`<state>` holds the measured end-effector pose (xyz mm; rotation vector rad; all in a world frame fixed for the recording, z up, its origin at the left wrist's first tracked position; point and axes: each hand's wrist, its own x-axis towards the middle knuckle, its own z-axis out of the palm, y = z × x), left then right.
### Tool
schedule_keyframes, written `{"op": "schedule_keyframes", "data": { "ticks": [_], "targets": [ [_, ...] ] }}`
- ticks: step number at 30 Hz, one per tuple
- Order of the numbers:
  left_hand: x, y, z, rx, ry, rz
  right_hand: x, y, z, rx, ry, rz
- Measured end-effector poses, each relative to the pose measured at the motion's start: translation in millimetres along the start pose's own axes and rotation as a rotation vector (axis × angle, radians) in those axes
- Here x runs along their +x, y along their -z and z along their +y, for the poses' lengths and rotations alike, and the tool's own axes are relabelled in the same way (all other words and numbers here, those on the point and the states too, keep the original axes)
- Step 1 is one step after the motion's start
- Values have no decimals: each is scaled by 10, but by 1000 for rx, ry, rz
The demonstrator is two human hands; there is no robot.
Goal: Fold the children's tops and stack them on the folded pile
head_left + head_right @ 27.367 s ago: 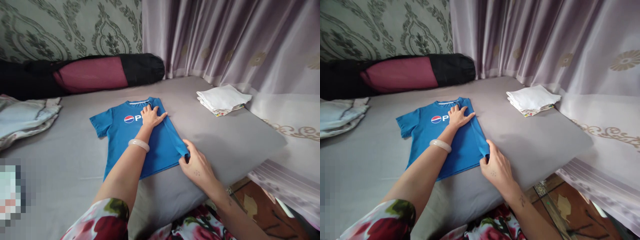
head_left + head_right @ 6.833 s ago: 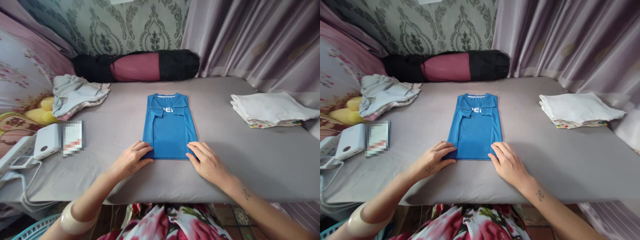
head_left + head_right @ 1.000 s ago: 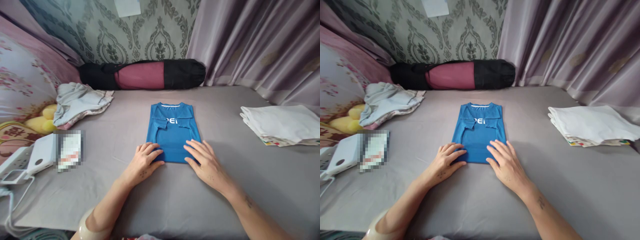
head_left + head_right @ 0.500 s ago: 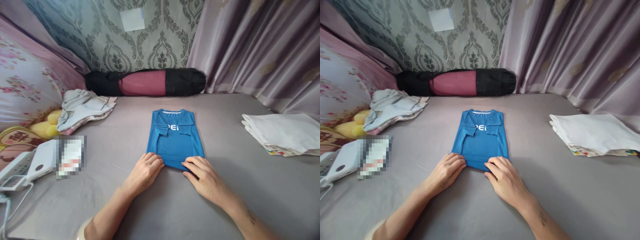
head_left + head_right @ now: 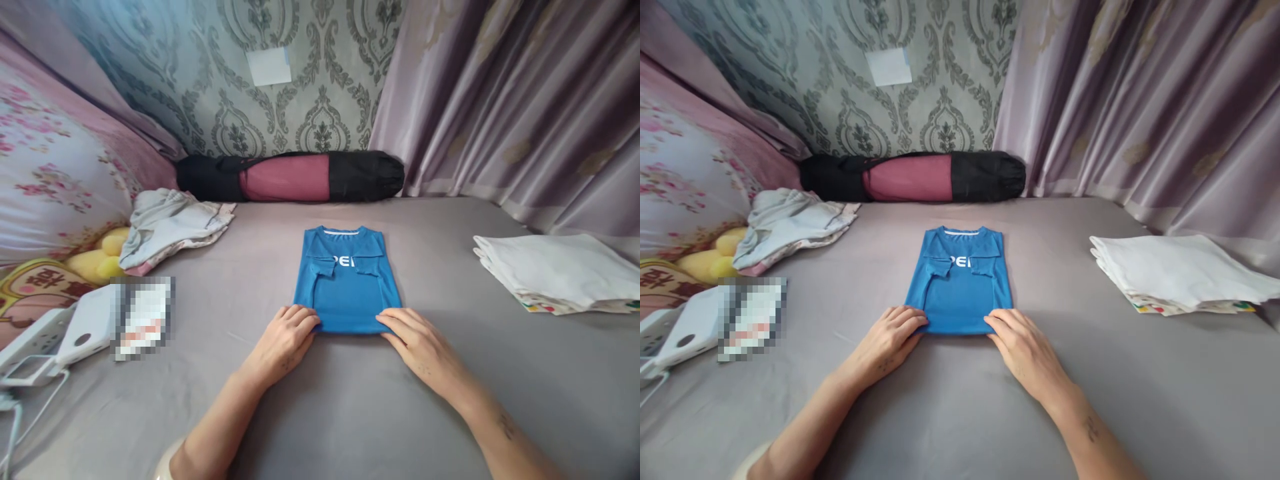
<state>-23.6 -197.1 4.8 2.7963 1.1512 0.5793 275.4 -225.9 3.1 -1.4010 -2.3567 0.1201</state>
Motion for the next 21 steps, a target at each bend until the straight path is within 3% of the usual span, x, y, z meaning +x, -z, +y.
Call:
{"op": "schedule_keyframes", "data": {
  "ticks": [7, 14, 21],
  "targets": [
    [-69, 60, -111, 69, 32, 7, -126, 48, 94, -43, 22, 16],
    [-124, 82, -197, 10, -27, 10, -128, 97, 126, -32, 81, 0],
    [-318, 459, 75, -87, -61, -54, -483, 400, -63, -27, 81, -82]
  ]
}}
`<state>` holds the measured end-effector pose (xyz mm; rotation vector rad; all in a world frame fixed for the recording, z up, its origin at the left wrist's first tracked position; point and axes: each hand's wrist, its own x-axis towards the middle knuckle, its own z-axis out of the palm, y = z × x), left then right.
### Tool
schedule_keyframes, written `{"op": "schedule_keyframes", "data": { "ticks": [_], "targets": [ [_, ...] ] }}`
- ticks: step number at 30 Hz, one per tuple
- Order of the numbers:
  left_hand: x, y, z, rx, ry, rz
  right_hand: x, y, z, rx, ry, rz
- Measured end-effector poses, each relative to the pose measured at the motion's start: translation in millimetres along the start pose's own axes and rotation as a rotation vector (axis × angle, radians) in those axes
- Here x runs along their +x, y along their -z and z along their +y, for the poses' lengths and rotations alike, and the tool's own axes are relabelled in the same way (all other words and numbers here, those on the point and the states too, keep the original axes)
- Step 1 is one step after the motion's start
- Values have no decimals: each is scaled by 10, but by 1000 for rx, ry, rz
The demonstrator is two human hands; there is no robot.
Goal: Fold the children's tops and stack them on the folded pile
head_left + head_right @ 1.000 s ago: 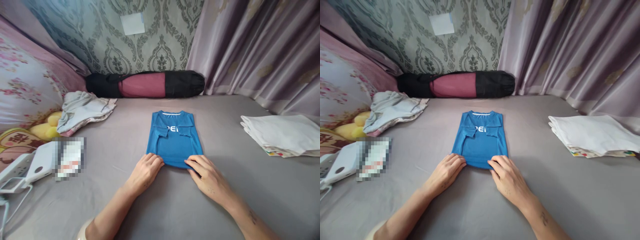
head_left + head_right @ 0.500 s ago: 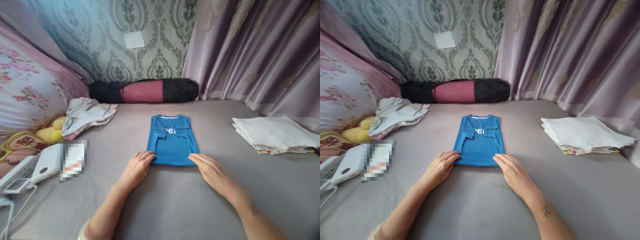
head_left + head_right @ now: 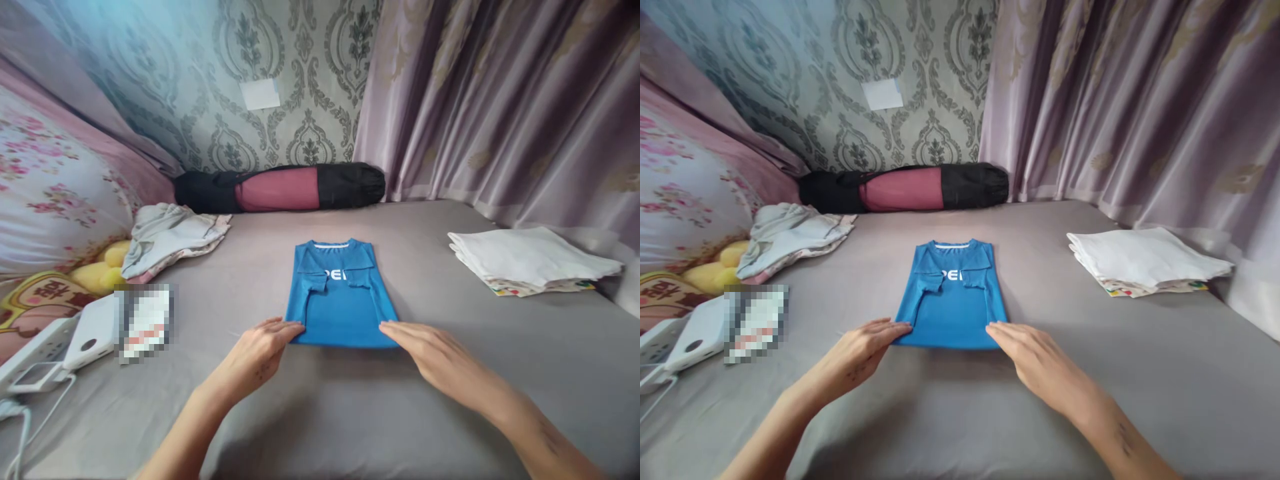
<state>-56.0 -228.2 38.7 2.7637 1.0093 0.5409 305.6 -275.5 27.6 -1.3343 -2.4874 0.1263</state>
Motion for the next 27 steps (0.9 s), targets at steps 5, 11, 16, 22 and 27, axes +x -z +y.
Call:
{"op": "schedule_keyframes", "data": {
  "ticks": [5, 11, 16, 22, 27],
  "targets": [
    [-73, 179, 117, -166, 144, -83, -122, 202, -67, 126, -55, -82],
    [315, 60, -112, -419, 504, 29, 422, 238, 170, 271, -265, -101],
    [707, -158, -367, -826, 693, 206, 852, 38, 502, 345, -437, -28],
    [1052, -432, -720, -648, 816, 307, 1277, -229, 816, 312, -559, 69],
    [1323, -469, -872, -257, 880, 246, 1577, -262, 888, 130, -664, 25]
  ]
}}
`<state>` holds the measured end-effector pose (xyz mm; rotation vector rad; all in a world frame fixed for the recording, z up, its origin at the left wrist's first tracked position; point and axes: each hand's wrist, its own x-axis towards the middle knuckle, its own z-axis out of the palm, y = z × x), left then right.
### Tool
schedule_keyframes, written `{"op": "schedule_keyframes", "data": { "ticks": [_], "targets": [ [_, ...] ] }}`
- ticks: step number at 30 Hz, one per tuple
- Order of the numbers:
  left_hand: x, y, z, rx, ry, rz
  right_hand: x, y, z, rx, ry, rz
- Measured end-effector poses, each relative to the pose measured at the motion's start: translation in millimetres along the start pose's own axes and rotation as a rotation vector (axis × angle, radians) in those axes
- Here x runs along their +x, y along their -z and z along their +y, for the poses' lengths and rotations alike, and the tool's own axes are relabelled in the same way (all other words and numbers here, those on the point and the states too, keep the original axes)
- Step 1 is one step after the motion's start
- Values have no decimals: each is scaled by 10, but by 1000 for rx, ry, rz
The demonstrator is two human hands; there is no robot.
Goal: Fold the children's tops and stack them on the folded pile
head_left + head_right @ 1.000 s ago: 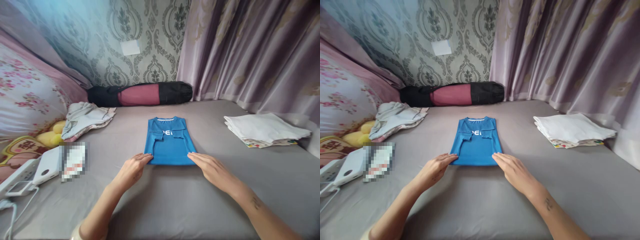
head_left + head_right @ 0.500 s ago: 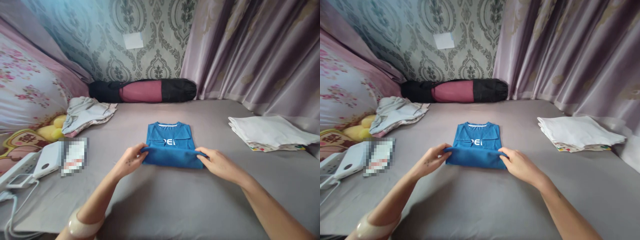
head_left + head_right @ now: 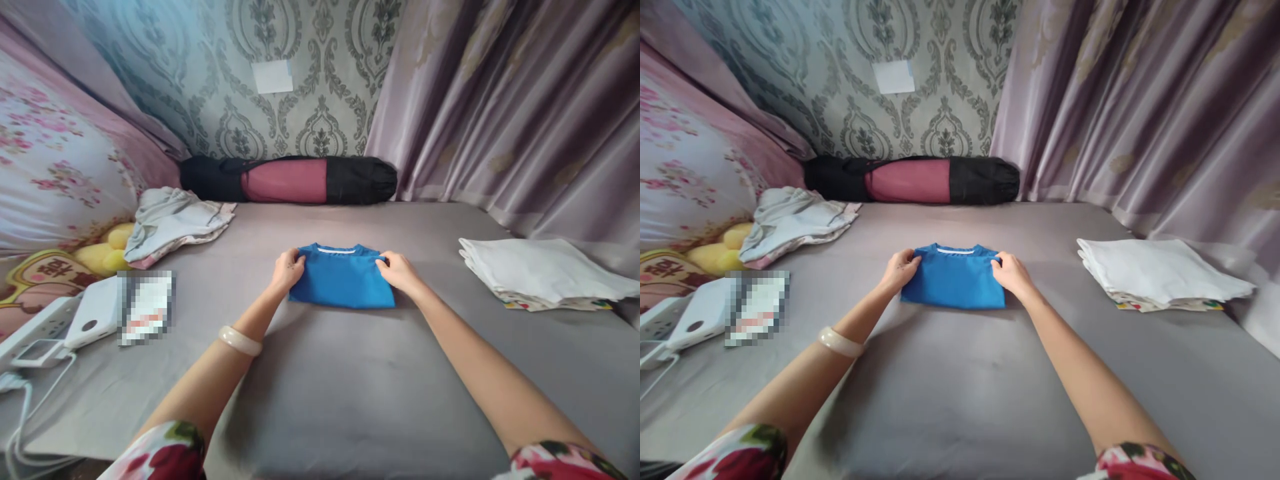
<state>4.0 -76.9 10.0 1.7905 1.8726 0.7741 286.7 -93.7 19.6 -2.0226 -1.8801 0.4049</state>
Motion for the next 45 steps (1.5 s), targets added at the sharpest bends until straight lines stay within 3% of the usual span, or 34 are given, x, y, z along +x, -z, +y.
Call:
{"op": "schedule_keyframes", "data": {
  "ticks": [11, 22, 28, 34, 37, 41, 45],
  "targets": [
    [216, -197, 216, 207, 94, 38, 156, -82, -320, -129, -153, 69],
    [249, -330, 189, 327, 63, 83, 208, -304, -294, -185, -148, 205],
    [255, -354, 165, 348, 133, 151, 219, -364, -299, -177, -247, 253],
    [304, -293, 120, 331, 139, 71, 238, -300, -241, -147, -249, 201],
    [252, -229, 170, 336, 117, 92, 214, -213, -256, -118, -242, 154],
    [57, -255, 321, 445, -120, 132, 68, -221, -445, -207, -55, 244],
    [-145, -435, 409, 508, -323, -15, -110, -411, -651, -284, 231, 133]
  ]
}}
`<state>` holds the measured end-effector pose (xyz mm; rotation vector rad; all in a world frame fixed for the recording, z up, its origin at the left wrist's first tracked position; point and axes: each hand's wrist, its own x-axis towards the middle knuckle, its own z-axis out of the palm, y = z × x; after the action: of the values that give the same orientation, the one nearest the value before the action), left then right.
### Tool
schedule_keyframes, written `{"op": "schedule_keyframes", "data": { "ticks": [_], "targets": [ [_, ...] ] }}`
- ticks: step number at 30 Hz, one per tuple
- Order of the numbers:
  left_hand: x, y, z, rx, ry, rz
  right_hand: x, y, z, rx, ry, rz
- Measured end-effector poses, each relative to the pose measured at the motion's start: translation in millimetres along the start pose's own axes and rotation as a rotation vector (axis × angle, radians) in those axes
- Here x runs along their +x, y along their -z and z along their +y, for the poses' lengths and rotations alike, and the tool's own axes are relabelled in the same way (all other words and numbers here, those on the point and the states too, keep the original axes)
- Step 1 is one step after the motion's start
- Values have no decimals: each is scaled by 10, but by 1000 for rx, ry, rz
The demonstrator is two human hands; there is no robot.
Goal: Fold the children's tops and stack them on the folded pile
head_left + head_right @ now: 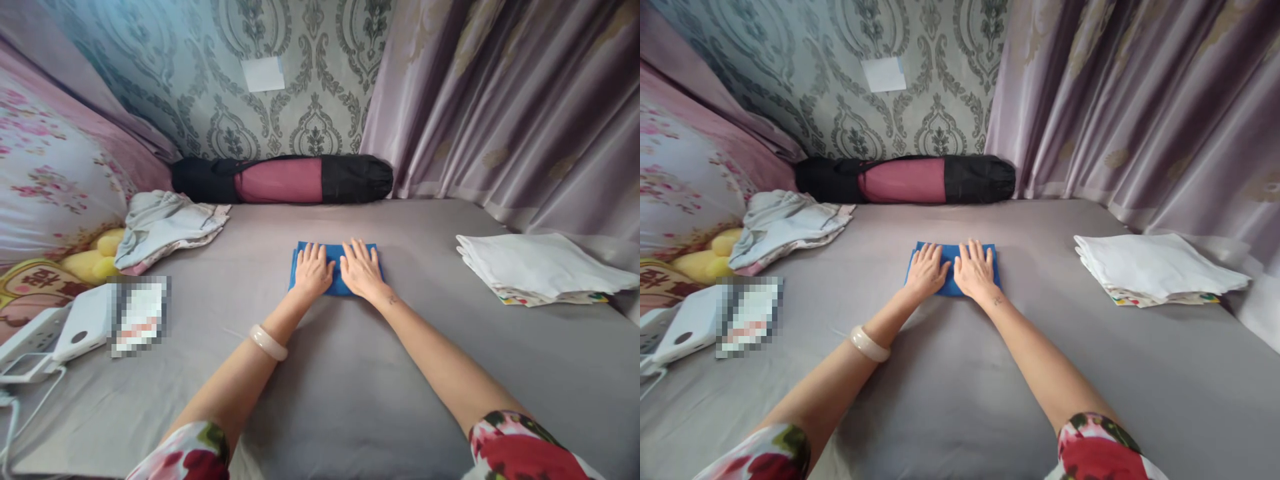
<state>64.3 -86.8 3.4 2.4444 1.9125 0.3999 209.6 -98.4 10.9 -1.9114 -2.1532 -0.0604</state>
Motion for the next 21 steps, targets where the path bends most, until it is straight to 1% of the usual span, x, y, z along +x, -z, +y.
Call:
{"op": "schedule_keyframes", "data": {
  "ticks": [2, 6, 15, 18, 21],
  "targets": [
    [-52, -77, 47, 27, -24, -54, -52, -75, -74, -13, 52, -63],
    [-106, -173, 47, 49, -23, -80, -94, -174, -91, -17, 35, -118],
    [-100, -171, 77, 57, 43, -167, -71, -199, -96, -2, -10, -185],
    [-72, -122, 84, 54, 27, -165, -46, -175, -99, 3, -16, -212],
    [-2, -53, 100, 74, 1, -100, 1, -123, -94, 11, -11, -234]
  ]
}}
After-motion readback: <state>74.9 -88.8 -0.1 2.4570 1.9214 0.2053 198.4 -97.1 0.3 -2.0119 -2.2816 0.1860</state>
